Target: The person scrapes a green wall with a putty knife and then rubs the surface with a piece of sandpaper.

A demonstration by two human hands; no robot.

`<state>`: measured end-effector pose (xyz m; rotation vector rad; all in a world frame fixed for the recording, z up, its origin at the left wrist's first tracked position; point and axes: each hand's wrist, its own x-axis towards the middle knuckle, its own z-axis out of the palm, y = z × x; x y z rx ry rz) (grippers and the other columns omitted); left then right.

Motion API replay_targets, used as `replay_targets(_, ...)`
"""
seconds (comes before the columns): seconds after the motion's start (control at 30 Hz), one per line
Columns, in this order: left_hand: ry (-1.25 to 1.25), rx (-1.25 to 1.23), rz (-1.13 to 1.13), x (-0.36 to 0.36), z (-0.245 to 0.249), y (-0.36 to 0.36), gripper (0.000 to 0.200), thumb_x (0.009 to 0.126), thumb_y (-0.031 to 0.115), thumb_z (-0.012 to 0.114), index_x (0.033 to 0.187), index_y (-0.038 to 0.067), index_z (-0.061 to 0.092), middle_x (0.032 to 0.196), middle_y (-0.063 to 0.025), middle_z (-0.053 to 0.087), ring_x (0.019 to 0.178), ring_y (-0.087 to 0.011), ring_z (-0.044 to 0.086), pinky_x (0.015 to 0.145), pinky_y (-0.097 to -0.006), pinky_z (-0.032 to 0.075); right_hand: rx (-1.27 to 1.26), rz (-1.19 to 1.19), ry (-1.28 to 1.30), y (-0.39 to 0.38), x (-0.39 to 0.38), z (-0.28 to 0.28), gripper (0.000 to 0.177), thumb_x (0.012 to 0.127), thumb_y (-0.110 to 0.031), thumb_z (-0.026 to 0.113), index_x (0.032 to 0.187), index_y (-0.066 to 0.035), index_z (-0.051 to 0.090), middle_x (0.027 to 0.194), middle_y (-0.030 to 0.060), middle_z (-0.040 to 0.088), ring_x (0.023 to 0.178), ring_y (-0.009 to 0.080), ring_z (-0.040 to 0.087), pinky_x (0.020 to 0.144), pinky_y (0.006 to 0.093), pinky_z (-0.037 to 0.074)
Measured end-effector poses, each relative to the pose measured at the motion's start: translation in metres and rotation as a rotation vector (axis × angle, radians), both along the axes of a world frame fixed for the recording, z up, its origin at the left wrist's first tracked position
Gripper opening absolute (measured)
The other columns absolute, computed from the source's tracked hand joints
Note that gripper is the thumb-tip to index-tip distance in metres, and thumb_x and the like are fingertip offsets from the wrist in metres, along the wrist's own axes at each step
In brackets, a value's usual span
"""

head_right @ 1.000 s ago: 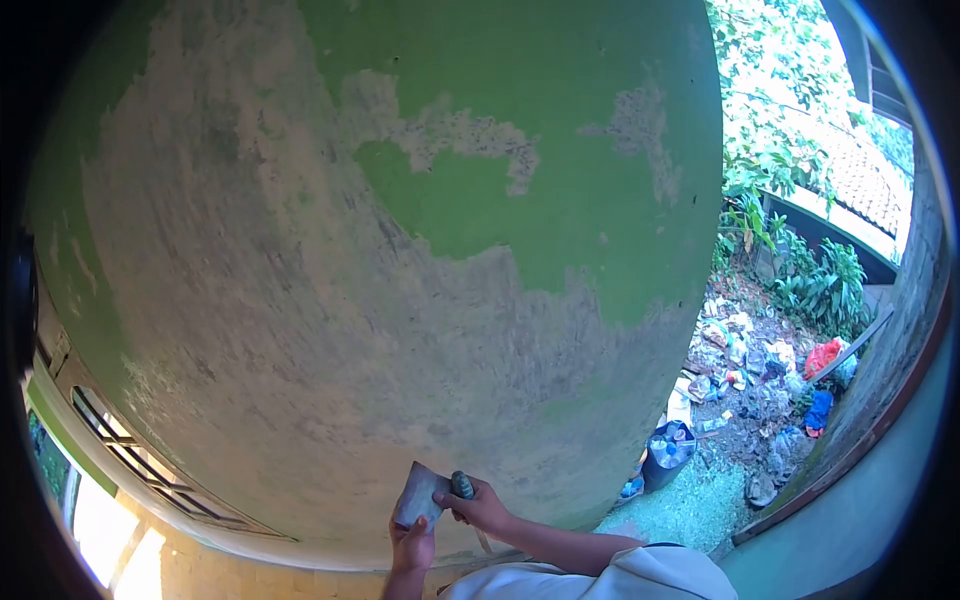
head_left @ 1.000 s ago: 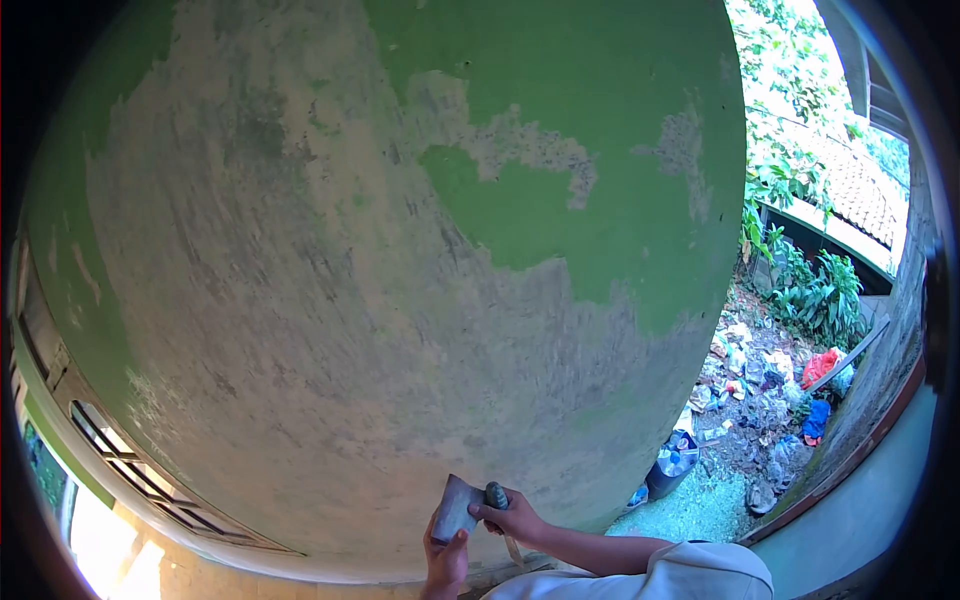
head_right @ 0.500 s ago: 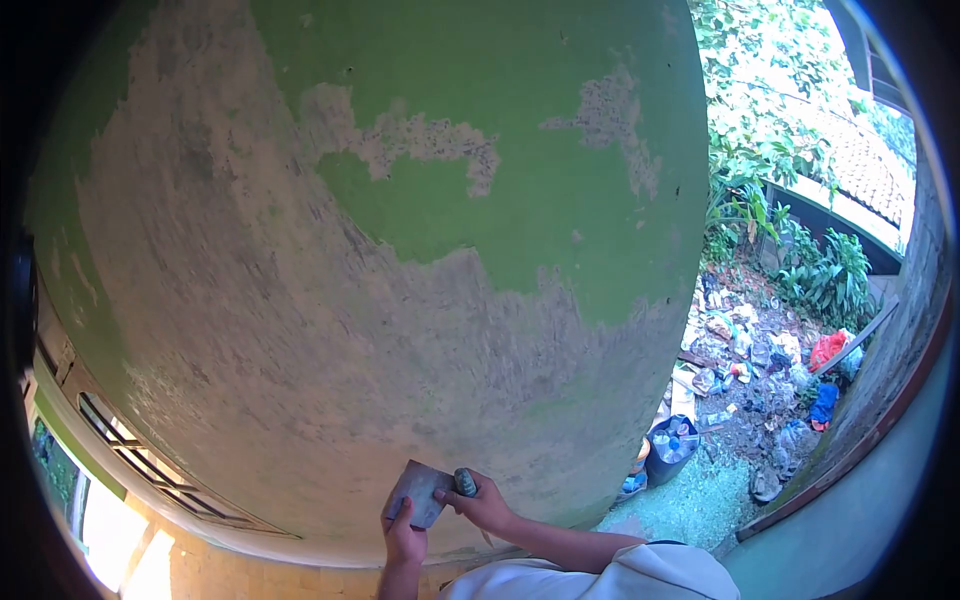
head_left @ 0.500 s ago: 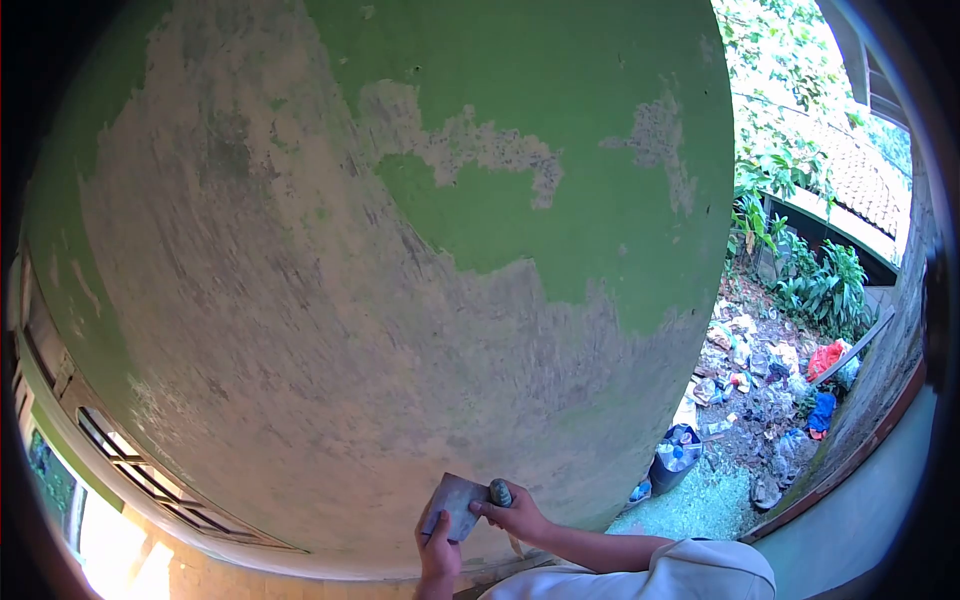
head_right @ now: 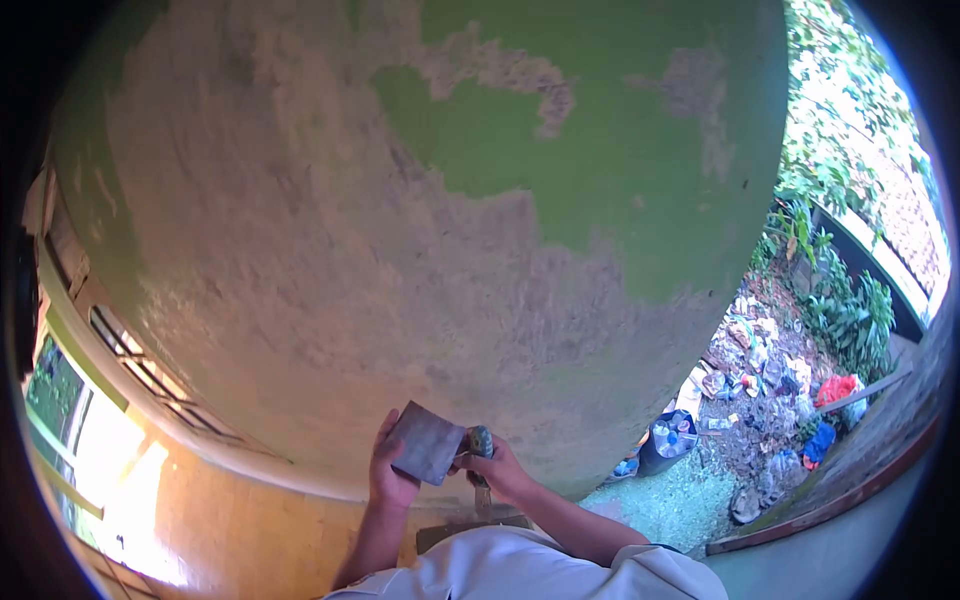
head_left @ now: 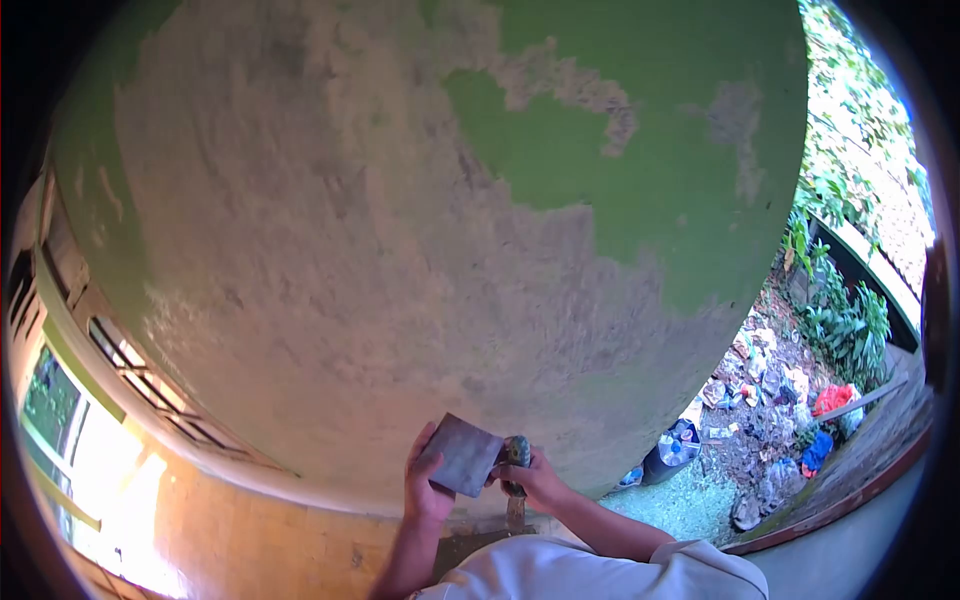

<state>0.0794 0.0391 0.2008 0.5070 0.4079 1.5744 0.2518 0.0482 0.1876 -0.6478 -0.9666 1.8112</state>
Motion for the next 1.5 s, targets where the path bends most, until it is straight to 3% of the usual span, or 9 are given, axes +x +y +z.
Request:
replay_targets(0.43, 0.391, 0.063, 0.292, -0.017, 0.008, 0.004, 0.04, 0.077, -0.003, 0.057, 0.116, 0.001, 0.051, 0.105, -0.0066, 0.057, 0.096, -0.0125, 0.052, 0.085, -0.026, 0.041, -0.118, -0.051, -0.039, 0.0, -0.006, 0.002, 0.018, 0.072, -0.002, 0.064, 0.084, -0.003, 0.05, 0.068, 0.0056, 0.054, 0.044, 0.012, 0.048, 0.038, 0.0241, 0.038)
replay_targets(0.5, 0.626, 0.131, 0.359, -0.02, 0.009, 0.001, 0.036, 0.079, -0.003, 0.057, 0.114, 0.0, 0.052, 0.1, -0.0038, 0.058, 0.09, -0.0086, 0.053, 0.081, -0.0217, 0.041, -0.134, -0.05, -0.051, -0.001, -0.008, 0.0, 0.018, 0.073, -0.002, 0.064, 0.084, -0.003, 0.05, 0.068, 0.0052, 0.053, 0.044, 0.0118, 0.049, 0.038, 0.0243, 0.038)
replay_targets(0.7, 0.892, 0.194, 0.492, -0.018, 0.009, -0.008, 0.043, 0.079, -0.004, 0.055, 0.121, 0.002, 0.047, 0.102, -0.0054, 0.058, 0.091, -0.0092, 0.053, 0.082, -0.022, 0.041, -0.098, -0.08, -0.103, 0.0, -0.012, -0.006, 0.018, 0.073, -0.002, 0.063, 0.084, -0.004, 0.049, 0.066, 0.0047, 0.053, 0.043, 0.0117, 0.048, 0.038, 0.0245, 0.037)
replay_targets(0.73, 0.892, 0.191, 0.496, -0.016, 0.009, -0.01, 0.043, 0.079, -0.004, 0.055, 0.121, 0.002, 0.047, 0.102, -0.0054, 0.058, 0.091, -0.0092, 0.053, 0.082, -0.022, 0.041, -0.098, -0.073, -0.095, 0.002, -0.013, -0.008, 0.018, 0.073, -0.002, 0.063, 0.083, -0.004, 0.049, 0.066, 0.0046, 0.053, 0.043, 0.0118, 0.048, 0.038, 0.0246, 0.037)
replay_targets(0.8, 0.377, 0.125, 0.302, -0.012, 0.012, -0.015, 0.057, 0.078, 0.0, 0.058, 0.131, 0.005, 0.036, 0.112, -0.0095, 0.054, 0.103, -0.0141, 0.051, 0.087, -0.0276, 0.04, -0.096, -0.061, -0.086, 0.006, -0.015, -0.012, 0.018, 0.073, -0.002, 0.063, 0.083, -0.005, 0.048, 0.065, 0.0045, 0.052, 0.043, 0.0119, 0.048, 0.038, 0.0246, 0.037)
replay_targets(0.9, 0.123, 0.116, 0.126, -0.003, 0.019, -0.021, 0.067, 0.077, 0.005, 0.061, 0.135, 0.007, 0.027, 0.119, -0.0121, 0.049, 0.112, -0.0195, 0.046, 0.092, -0.0338, 0.037, -0.101, -0.03, -0.063, 0.013, -0.017, -0.014, 0.017, 0.074, -0.003, 0.063, 0.082, -0.005, 0.048, 0.065, 0.0047, 0.052, 0.043, 0.012, 0.048, 0.038, 0.0249, 0.036)
replay_targets(1.1, 0.065, 0.014, 0.011, 0.002, -0.013, -0.019, 0.065, 0.077, 0.014, 0.065, 0.132, 0.004, 0.031, 0.121, -0.0102, 0.047, 0.112, -0.022, 0.046, 0.095, -0.0371, 0.035, -0.122, 0.036, 0.017, 0.012, -0.03, -0.002, 0.017, 0.074, -0.004, 0.063, 0.083, -0.005, 0.048, 0.065, 0.0045, 0.052, 0.045, 0.0126, 0.048, 0.038, 0.0251, 0.036)
replay_targets(1.23, 0.063, -0.198, -0.094, 0.006, -0.029, -0.021, 0.051, 0.085, 0.037, 0.056, 0.123, 0.008, 0.04, 0.118, -0.0063, 0.049, 0.112, -0.0194, 0.046, 0.095, -0.0376, 0.036, -0.033, 0.036, 0.007, 0.017, -0.034, 0.001, 0.015, 0.074, -0.003, 0.062, 0.083, -0.005, 0.049, 0.064, 0.0037, 0.052, 0.046, 0.0117, 0.048, 0.04, 0.0242, 0.036)
replay_targets(1.5, 0.137, -0.187, 0.038, -0.001, -0.035, -0.017, 0.044, 0.087, 0.035, 0.052, 0.12, 0.007, 0.044, 0.115, -0.0072, 0.052, 0.108, -0.0197, 0.049, 0.093, -0.0384, 0.038, 0.105, 0.079, -0.137, 0.02, -0.036, 0.006, 0.013, 0.075, -0.002, 0.062, 0.079, -0.005, 0.05, 0.062, -0.0002, 0.049, 0.048, 0.0076, 0.046, 0.041, 0.0227, 0.034)
